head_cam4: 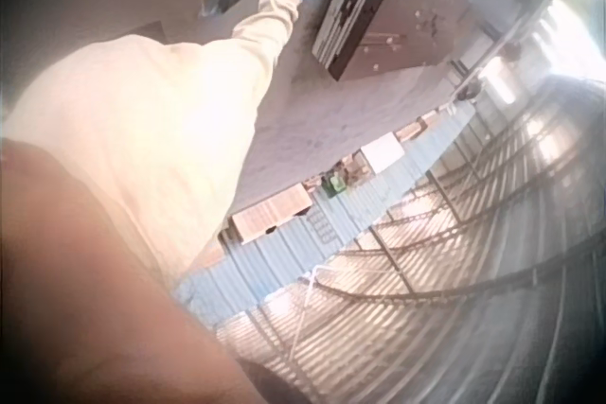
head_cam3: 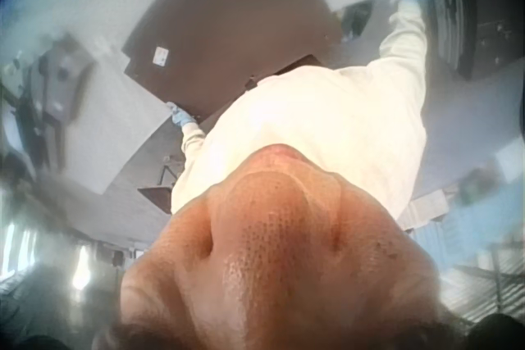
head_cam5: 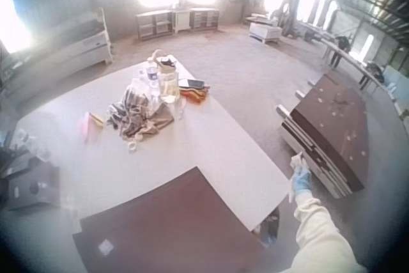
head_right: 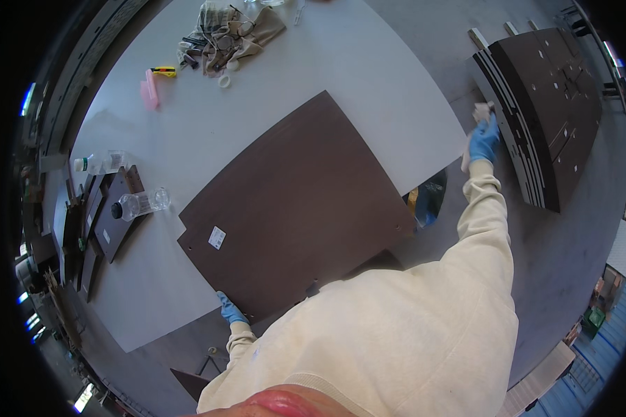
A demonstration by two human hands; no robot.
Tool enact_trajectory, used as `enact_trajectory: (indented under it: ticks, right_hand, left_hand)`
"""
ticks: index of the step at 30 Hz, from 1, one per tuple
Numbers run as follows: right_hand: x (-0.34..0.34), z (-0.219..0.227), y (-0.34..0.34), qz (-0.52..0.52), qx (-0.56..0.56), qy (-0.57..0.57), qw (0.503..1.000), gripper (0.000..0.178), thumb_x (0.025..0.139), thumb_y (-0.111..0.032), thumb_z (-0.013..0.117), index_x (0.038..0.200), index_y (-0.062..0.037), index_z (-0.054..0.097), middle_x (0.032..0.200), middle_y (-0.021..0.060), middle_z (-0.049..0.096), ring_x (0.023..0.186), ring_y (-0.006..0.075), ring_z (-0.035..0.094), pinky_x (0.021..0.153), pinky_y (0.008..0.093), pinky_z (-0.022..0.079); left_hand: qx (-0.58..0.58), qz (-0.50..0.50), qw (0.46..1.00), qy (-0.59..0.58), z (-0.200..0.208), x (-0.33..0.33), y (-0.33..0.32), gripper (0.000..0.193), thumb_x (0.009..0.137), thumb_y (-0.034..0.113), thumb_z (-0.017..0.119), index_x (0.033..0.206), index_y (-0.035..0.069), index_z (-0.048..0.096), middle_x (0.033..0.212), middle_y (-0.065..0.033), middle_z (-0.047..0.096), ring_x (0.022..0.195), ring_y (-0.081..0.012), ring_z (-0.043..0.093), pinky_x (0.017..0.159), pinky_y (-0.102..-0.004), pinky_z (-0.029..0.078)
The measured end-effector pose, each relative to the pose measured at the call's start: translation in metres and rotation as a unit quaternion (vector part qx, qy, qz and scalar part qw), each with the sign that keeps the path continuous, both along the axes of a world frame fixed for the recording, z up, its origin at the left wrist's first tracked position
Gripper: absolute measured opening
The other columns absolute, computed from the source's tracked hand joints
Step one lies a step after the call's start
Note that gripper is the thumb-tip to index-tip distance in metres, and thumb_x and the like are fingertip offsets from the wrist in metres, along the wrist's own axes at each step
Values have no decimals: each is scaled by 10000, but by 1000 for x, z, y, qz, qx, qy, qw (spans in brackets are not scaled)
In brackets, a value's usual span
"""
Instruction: The person picks up brown rectangular panels from a stack, wipes each side with a cloth, and places them on a table. The person repeats this process for several panels, handling them one at a time.
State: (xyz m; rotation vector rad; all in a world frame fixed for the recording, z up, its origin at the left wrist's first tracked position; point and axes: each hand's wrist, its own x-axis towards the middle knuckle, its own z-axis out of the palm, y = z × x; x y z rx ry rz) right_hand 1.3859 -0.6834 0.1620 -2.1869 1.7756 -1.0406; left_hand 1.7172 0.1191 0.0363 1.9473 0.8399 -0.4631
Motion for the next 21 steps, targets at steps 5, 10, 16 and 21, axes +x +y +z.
enact_trajectory:
  ticks: [5, 10, 16, 21]
  right_hand:
    - [181, 2, 31, 317, -154, -45, 935, 420, 1058, -179, 543, 1447, -21, 543, 1381, 199, 640, 1264, 369, 624, 1055, 428, 510]
    - [352, -50, 64, 568, -152, 123, 800, 313, 999, -149, 574, 1301, -89, 628, 1297, 137, 682, 1246, 288, 629, 1100, 406, 474]
    - [366, -31, -97, 169, 187, -42, 967, 295, 1032, -267, 537, 1190, -84, 706, 1225, 191, 709, 1156, 316, 675, 1070, 453, 507]
    - [264, 26, -173, -41, 255, 95, 961, 438, 1016, -346, 525, 1345, -86, 652, 1356, 210, 660, 1234, 365, 656, 1027, 460, 520]
  left_hand:
    - [27, -1, 1000, 1, -5, 2, 2, 936, 941, 731, 570, 1516, -2, 489, 1463, -138, 572, 1199, -274, 604, 991, -379, 514]
    - [30, -8, 1000, 2, -15, 3, 9, 962, 936, 745, 563, 1501, -30, 495, 1460, -156, 576, 1201, -283, 604, 1036, -378, 492]
    - [69, 14, 997, 8, -41, 7, 29, 923, 976, 711, 528, 1468, -70, 517, 1456, -169, 586, 1251, -296, 575, 1096, -356, 444]
    - [123, -61, 987, -81, -43, 2, 25, 839, 1037, 628, 480, 1510, -65, 460, 1528, -171, 522, 1346, -283, 519, 1136, -337, 402]
